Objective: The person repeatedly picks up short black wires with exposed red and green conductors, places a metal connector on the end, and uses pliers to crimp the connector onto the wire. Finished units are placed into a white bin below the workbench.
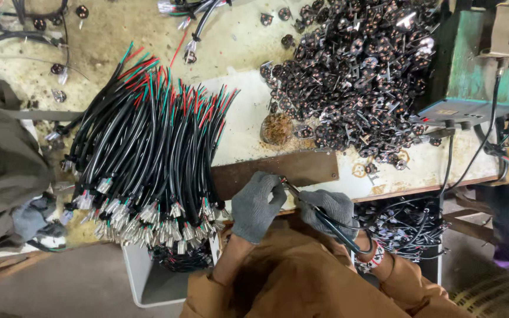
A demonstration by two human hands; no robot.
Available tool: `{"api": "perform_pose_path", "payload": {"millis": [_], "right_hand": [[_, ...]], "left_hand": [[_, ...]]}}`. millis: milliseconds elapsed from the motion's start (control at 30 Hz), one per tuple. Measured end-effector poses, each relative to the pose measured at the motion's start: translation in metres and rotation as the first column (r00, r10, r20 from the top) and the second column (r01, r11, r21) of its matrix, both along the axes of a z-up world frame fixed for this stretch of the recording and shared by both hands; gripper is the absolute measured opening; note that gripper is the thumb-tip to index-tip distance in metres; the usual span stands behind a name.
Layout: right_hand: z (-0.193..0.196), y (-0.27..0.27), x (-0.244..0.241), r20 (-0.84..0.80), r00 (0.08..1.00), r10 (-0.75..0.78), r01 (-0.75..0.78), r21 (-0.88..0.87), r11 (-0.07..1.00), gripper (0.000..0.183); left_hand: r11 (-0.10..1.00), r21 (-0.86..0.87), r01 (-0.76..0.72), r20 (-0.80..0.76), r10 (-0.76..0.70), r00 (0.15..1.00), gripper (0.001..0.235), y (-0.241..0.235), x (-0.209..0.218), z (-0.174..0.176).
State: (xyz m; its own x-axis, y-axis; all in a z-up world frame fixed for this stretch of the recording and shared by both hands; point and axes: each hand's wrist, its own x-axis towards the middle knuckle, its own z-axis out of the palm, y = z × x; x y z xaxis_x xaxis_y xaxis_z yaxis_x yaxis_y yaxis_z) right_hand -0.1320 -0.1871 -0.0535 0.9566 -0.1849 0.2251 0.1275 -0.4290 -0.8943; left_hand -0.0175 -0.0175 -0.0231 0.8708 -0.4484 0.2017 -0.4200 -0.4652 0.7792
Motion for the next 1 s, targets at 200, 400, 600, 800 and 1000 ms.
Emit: {"api": "perform_pose_path", "payload": {"millis": [200,400,600,800,1000], "right_hand": [[-0.010,0.004,0.000,0.070,0.994,-0.088,0.095,-0.106,0.990,0.020],[-0.008,-0.001,-0.007,0.010,1.000,-0.015,0.016,-0.070,0.997,0.019],[-0.009,-0.007,-0.005,0.052,0.999,-0.017,0.032,-0.296,0.955,0.021],[-0.010,-0.008,-0.005,0.045,0.998,0.040,-0.027,-0.264,0.964,0.023],[0.006,-0.007,0.007,0.035,0.998,0.056,-0.046,-0.235,0.971,0.022]], "left_hand": [[1.000,-0.016,0.008,-0.076,-0.009,0.997,0.018,0.006,-0.002,-0.005],[1.000,0.016,-0.016,-0.028,0.017,0.999,0.017,0.005,-0.004,-0.010],[1.000,0.002,-0.008,-0.034,0.008,0.999,0.018,0.005,-0.003,-0.012],[1.000,0.009,0.019,-0.065,-0.018,0.998,0.020,0.006,-0.003,-0.014],[0.999,0.032,0.020,-0.076,-0.017,0.997,0.018,0.006,-0.002,-0.016]]}}
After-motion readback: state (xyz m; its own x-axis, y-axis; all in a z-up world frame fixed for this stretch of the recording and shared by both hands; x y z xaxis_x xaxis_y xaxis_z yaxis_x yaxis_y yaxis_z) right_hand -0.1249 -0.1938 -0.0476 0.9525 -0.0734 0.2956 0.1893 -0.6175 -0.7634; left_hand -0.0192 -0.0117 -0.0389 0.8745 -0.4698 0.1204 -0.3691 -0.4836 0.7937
